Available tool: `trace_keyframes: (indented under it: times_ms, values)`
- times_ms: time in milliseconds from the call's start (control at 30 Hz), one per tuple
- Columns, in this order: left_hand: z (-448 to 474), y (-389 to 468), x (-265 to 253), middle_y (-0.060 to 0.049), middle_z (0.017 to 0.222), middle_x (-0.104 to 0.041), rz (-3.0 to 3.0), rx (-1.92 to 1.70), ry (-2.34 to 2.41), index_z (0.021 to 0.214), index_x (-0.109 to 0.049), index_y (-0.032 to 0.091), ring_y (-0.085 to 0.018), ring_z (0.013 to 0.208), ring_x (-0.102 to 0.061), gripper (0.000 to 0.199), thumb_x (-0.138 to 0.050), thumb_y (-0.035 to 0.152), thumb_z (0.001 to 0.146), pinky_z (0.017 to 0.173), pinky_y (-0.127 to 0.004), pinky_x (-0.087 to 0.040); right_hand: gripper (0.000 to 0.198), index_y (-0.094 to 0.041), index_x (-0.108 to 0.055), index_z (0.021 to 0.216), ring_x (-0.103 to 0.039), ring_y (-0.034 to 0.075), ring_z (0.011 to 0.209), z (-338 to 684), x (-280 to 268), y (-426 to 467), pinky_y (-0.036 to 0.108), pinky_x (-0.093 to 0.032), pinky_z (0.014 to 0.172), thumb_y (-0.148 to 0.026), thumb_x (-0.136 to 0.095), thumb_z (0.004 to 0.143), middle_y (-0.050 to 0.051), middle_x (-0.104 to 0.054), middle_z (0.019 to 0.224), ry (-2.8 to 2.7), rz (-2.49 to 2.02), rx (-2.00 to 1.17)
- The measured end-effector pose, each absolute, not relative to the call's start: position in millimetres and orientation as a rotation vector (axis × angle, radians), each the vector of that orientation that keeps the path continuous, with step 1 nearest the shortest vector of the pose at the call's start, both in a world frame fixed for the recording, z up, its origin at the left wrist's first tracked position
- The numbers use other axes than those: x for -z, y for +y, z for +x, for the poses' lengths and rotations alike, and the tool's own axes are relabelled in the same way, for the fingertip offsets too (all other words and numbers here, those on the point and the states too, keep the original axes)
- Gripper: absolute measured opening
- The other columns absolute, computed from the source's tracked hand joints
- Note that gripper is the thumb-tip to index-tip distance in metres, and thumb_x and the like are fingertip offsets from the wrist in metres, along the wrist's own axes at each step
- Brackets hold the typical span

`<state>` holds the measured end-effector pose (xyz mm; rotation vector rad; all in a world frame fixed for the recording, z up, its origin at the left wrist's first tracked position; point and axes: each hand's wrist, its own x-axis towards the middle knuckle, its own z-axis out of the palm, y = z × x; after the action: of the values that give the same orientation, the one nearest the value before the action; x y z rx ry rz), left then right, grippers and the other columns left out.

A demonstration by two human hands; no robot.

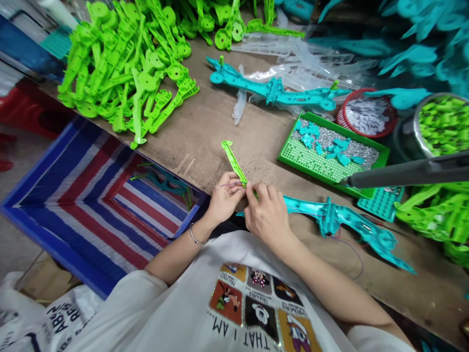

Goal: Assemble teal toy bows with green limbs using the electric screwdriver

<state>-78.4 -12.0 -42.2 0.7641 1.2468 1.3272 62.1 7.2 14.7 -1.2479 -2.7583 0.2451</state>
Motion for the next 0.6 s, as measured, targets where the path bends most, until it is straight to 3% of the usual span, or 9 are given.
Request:
trace_keyframes:
  times_ms: [333, 600]
  values:
    - [-77.2, -21.2, 44.2, -0.007, 0.113, -0.070, 0.892, -1.347, 1.207, 0.129, -0.046, 0.021, -0.017, 0.102, -0.073, 0.048, -0.070, 0.025, 0.088, 0.090, -0.029, -0.059, 0.049, -0.017, -0.063, 0.135, -0.054, 0.024, 0.092, 80.0, -1.0, 14.9, 0.039, -0.047, 0.081, -0.011, -0.046, 0.089, 0.012, -0.061, 0.103, -2.451, -1.081, -0.574]
    - [-86.7, -26.3, 45.0, -0.008, 0.120, -0.069, 1.112, -1.260, 1.315, 0.140, -0.043, 0.023, -0.019, 0.108, -0.072, 0.051, -0.064, 0.023, 0.093, 0.094, -0.031, -0.059, 0.051, -0.019, -0.063, 0.134, -0.056, 0.024, 0.088, 79.4, 2.1, 15.5, 0.040, -0.050, 0.076, -0.006, -0.049, 0.087, 0.011, -0.062, 0.100, -2.360, -0.983, -0.547]
